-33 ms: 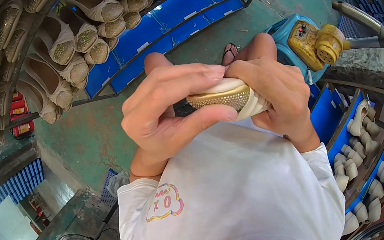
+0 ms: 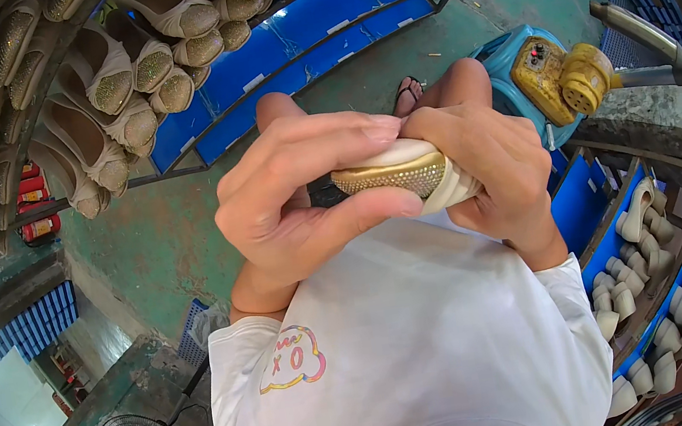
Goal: Inspecting shoes from a rack and applying glue using a syringe in a factory setting.
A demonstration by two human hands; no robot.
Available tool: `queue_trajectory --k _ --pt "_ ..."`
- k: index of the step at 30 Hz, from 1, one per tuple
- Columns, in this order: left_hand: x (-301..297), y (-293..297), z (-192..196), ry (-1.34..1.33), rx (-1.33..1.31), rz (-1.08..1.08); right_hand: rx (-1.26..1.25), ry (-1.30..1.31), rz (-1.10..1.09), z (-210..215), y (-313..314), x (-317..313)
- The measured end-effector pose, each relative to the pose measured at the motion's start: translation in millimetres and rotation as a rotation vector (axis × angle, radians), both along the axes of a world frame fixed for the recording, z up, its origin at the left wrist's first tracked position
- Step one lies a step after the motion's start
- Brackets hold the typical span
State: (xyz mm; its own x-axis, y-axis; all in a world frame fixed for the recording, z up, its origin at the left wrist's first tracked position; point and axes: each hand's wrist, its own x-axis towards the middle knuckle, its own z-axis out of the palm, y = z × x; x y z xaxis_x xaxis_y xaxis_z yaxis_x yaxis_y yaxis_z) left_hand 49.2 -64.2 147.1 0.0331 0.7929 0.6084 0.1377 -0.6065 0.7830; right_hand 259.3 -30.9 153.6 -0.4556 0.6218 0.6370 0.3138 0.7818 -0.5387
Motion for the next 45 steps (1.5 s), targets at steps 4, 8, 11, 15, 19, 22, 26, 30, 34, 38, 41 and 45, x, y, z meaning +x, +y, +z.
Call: queue_trajectory --k 4,8,11,15,19,22,26,30,34,38,41,45 --pt "-0.8 5.3 -0.9 -0.021 0.076 -0.045 -0.015 0.09 0.026 -4.8 -0.4 -3.7" --pt "2.1 8.7 5.7 -0.028 0.117 -0.069 -0.064 0.143 0.063 -5.5 -1.7 -6.0" --pt "3.8 10.1 11.6 -0.01 0.098 -0.067 -0.114 0.149 0.074 -5.5 -3.7 -5.1" --pt "2.8 13.0 11.2 0.053 0.128 -0.044 -0.117 0.116 0.05 -6.4 -5.2 -4.1" --pt "2.4 10.0 15.9 0.192 0.201 0.019 -0.141 0.106 0.051 -8.3 -5.5 -4.1" --pt "2.3 10.1 13.8 0.21 0.224 0.025 -0.152 0.096 0.056 -9.9 -7.2 -3.0" --pt "3.4 7.4 10.7 0.122 0.134 -0.009 -0.101 0.107 0.037 -9.6 -5.9 -2.1" --pt "6.3 11.6 6.2 0.029 0.137 -0.064 -0.023 0.144 0.016 -13.3 -3.3 -2.3" --pt "5.5 9.7 5.9 0.008 0.081 -0.099 -0.056 0.15 0.022 -11.5 -4.6 -1.4" --pt "9.4 10.9 2.0 -0.037 0.052 -0.161 -0.111 0.231 0.038 -14.4 -3.1 -0.2" --pt "14.1 21.5 -1.7 -0.065 0.03 -0.258 -0.147 0.316 0.073 -19.2 -0.5 -2.3" --pt "27.9 25.1 -9.2 -0.149 -0.114 -0.35 -0.175 0.329 0.032 -24.2 -3.9 -6.1"
